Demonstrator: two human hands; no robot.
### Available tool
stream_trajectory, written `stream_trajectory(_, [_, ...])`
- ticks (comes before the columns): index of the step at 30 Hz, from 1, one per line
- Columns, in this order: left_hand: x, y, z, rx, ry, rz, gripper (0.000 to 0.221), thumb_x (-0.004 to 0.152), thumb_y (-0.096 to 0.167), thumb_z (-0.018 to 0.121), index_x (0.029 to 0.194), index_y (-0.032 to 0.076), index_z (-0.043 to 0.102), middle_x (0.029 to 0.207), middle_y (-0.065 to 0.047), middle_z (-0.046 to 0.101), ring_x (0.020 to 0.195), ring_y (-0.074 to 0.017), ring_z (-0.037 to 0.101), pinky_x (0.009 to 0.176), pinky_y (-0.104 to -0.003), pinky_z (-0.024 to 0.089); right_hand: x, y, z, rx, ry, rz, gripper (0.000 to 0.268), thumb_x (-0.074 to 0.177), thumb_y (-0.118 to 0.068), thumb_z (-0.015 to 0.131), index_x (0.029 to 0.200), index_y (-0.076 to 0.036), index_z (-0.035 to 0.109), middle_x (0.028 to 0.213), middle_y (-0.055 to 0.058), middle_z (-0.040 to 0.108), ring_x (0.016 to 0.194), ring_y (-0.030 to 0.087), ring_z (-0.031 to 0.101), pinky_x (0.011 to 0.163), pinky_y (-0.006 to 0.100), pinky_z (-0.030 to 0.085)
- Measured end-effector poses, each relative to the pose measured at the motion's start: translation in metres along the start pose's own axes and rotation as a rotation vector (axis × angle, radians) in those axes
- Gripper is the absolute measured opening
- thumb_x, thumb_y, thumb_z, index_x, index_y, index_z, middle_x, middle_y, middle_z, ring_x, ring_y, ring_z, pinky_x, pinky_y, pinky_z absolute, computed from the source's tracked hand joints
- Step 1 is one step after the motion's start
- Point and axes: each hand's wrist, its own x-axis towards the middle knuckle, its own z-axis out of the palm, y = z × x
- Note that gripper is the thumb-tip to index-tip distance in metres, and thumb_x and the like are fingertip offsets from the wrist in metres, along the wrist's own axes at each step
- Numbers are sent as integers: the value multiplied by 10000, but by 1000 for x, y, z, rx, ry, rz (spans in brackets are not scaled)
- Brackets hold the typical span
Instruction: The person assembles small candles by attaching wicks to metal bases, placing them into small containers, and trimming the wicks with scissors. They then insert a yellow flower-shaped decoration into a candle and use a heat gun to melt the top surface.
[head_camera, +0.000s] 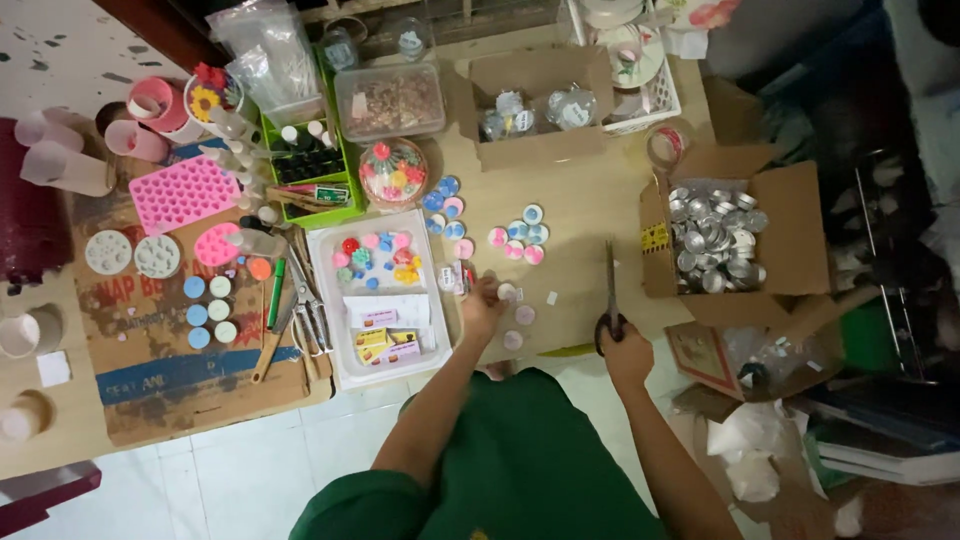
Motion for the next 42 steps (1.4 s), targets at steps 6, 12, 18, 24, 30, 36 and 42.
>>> stream_trajectory(6, [-26,59,-14,256,119,261,575,690,134,875,1221,116,655,960,-128,769,910,-355,754,788,-447,614,11,11,8,42,72,-34,469,953,-368,736,1164,51,735,1011,275,761,956,412,750,765,515,614])
stream_trajectory(12, [-16,54,-2,552,79,455,745,595,17,824,1300,133,613,1206,-124,491,989,-391,699,834,-430,644,18,10,9,20,86,-24,474,935,-362,749,1152,59,729,1012,281,756,952,407,748,769,510,615])
stream_trajectory(18, [-19,102,-30,483,48,406,390,709,286,861,1068,179,754,997,-87,671,954,-333,730,779,-431,623,20,-20,-4,23,203,-117,555,915,-389,803,1212,73,718,1053,281,744,974,421,740,787,517,609])
stream_trajectory(24, [-75,244,-85,-818,-461,-128,514,908,215,787,1333,-8,603,1174,-134,545,1026,-412,725,701,-480,675,13,-48,-13,90,252,-208,514,977,-313,758,1294,83,676,1154,309,707,1075,458,696,870,555,593])
stream_trajectory(30, [-107,285,-114,-1056,-809,52,611,909,205,732,1361,-138,505,1187,-220,609,923,-337,732,608,-436,699,4,-67,-22,672,173,-356,384,979,-73,707,1327,74,638,1135,282,687,949,322,650,840,405,522])
stream_trajectory(36, [-136,323,-122,-1052,-947,129,615,884,166,751,1355,-156,522,1100,-371,666,871,-435,751,558,-400,680,-100,-158,-142,1283,-7,-579,300,855,-102,830,1079,-5,656,905,95,648,830,147,604,791,277,539])
stream_trajectory(42, [-162,354,-125,-1068,-932,120,524,843,6,765,1313,-132,579,1149,-289,640,722,-378,748,531,-414,683,-120,-191,-164,1551,-331,-712,352,848,-106,800,857,-67,450,816,80,500,684,156,565,489,255,545])
